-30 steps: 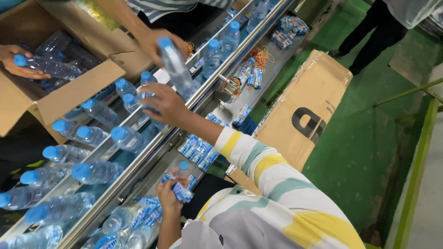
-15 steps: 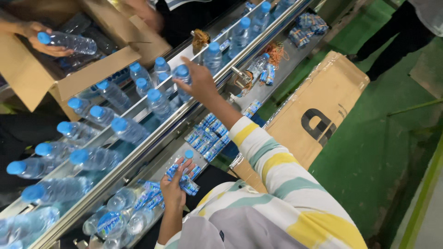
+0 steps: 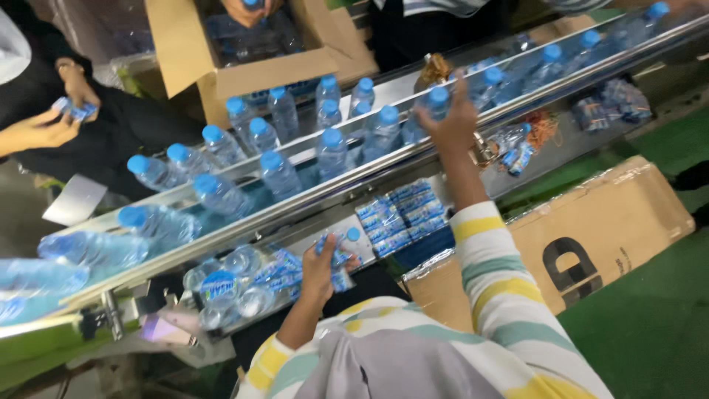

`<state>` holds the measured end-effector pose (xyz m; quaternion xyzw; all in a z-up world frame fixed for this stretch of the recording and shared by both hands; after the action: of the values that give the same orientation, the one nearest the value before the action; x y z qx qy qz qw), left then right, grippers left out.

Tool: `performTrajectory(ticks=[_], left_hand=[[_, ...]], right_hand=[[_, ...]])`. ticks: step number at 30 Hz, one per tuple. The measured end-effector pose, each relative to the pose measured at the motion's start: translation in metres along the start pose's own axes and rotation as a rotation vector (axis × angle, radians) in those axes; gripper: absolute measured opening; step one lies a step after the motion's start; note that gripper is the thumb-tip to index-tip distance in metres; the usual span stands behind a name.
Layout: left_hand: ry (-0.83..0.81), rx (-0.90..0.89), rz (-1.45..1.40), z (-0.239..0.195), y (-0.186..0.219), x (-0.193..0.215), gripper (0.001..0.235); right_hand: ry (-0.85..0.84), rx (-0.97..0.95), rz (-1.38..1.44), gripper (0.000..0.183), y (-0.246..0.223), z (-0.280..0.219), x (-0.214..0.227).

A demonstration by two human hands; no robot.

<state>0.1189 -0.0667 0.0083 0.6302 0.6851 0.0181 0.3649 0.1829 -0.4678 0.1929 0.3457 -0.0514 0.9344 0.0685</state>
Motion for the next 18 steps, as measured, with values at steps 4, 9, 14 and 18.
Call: performTrajectory(ticks=[4, 9, 14, 18], left_hand=[[-0.026, -0.029, 0.096, -0.027, 0.024, -0.034, 0.044], [-0.121, -0.048, 0.096, -0.019, 0.027, -0.056, 0.045], [-0.131, -0.063, 0.174, -0.028, 0.037, -0.071, 0.049], [-0.109, -0.071, 0.182, -0.025, 0.037, -0.071, 0.049]], right_hand=[[0.093, 0.034, -0.068, 0.104, 0.008, 0.008, 0.021], [-0.049, -0.083, -0.158, 0.104, 0.042, 0.012, 0.014], [-0.109, -0.040, -0.121, 0.100, 0.065, 0.019, 0.008], [-0.077, -0.022, -0.064, 0.088, 0.092, 0.025, 0.012]])
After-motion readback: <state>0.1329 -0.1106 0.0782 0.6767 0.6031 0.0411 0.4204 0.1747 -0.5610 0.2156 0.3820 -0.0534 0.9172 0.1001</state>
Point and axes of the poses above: each hand's wrist, its own z-axis towards the middle knuckle, its own x-axis out of the back of the hand, y = z × x, the point moved 10 cm from there along z, towards the middle knuckle, and after that the axes turned 14 degrees about x, right-handed, at the moved point
